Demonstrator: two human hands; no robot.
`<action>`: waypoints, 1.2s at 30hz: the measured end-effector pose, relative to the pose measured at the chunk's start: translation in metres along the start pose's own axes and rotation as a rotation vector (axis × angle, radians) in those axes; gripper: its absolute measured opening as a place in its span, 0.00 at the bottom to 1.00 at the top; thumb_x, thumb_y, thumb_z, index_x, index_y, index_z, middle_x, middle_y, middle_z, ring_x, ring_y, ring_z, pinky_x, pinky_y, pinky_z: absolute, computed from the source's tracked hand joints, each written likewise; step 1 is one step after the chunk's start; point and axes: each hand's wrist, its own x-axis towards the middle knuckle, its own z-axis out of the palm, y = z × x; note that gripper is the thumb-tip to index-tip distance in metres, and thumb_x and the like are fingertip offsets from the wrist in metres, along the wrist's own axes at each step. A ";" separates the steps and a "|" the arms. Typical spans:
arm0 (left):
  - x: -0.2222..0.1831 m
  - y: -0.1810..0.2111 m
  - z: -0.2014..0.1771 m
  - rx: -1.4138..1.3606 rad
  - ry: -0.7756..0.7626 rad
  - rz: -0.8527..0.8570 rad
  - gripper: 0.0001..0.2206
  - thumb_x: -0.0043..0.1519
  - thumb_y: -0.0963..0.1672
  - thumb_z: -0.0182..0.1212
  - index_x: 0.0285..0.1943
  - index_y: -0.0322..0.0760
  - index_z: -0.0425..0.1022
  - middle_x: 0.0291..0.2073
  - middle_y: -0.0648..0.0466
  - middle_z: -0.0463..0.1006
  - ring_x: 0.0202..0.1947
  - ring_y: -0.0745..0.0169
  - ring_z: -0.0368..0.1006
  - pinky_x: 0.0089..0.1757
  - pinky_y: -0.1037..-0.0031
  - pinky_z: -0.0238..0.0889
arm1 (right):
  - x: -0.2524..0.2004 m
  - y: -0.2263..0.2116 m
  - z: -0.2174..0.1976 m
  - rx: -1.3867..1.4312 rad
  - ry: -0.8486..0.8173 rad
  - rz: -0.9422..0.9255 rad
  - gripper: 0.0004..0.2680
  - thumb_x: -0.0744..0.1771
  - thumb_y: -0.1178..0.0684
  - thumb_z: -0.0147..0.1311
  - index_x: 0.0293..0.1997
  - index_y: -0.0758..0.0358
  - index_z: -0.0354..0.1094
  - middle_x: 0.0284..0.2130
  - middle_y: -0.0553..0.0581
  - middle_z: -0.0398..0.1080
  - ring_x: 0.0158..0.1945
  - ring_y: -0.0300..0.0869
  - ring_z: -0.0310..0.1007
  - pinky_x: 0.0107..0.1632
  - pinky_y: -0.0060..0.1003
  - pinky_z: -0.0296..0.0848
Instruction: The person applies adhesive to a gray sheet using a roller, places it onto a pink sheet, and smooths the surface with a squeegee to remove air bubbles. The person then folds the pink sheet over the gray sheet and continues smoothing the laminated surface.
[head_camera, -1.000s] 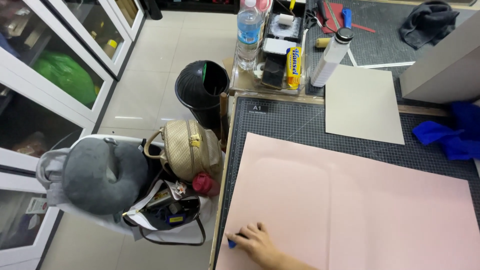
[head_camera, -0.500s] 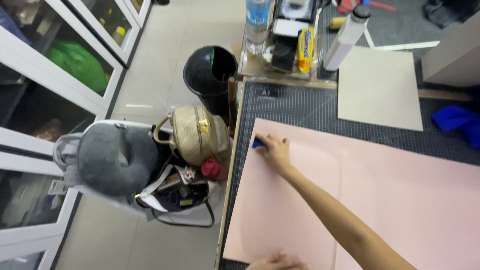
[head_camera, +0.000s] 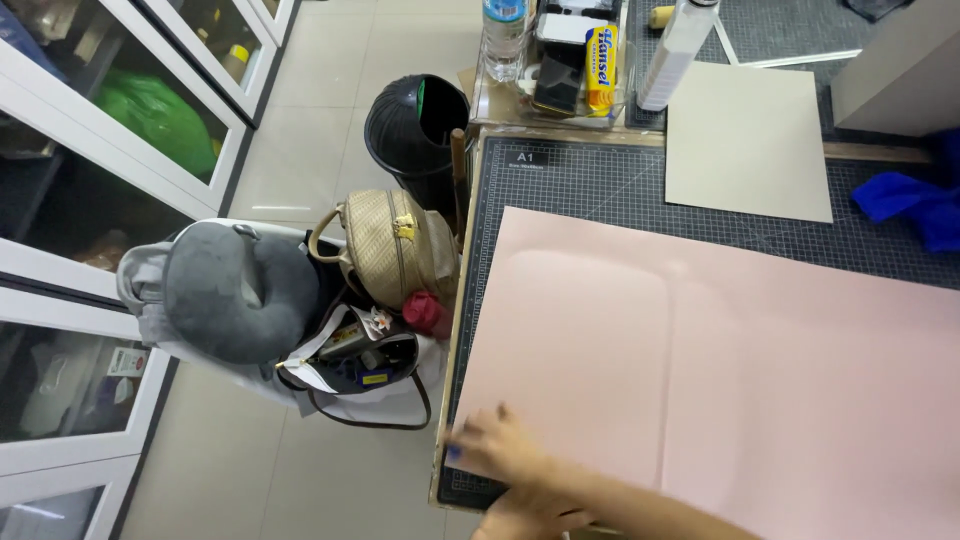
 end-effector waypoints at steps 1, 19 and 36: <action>0.026 -0.022 -0.017 -0.005 0.000 -0.001 0.30 0.57 0.42 0.59 0.72 0.46 0.62 0.59 0.58 0.68 0.54 0.56 0.66 0.52 0.64 0.60 | -0.002 0.024 0.011 -0.233 0.065 -0.048 0.22 0.65 0.63 0.48 0.67 0.48 0.60 0.51 0.60 0.64 0.47 0.52 0.65 0.44 0.55 0.61; -0.032 0.005 -0.003 0.318 0.092 -0.289 0.20 0.69 0.41 0.48 0.73 0.36 0.62 0.65 0.50 0.67 0.64 0.54 0.64 0.62 0.59 0.57 | -0.093 0.009 -0.019 -0.189 0.204 0.599 0.20 0.66 0.51 0.51 0.67 0.46 0.58 0.47 0.54 0.68 0.49 0.49 0.67 0.48 0.58 0.57; 0.150 -0.024 0.046 0.369 0.062 -0.139 0.54 0.48 0.72 0.47 0.79 0.48 0.43 0.79 0.47 0.37 0.79 0.46 0.29 0.65 0.36 0.28 | -0.292 0.028 -0.152 0.039 0.394 1.316 0.17 0.65 0.40 0.55 0.62 0.30 0.68 0.36 0.39 0.66 0.45 0.30 0.67 0.53 0.40 0.45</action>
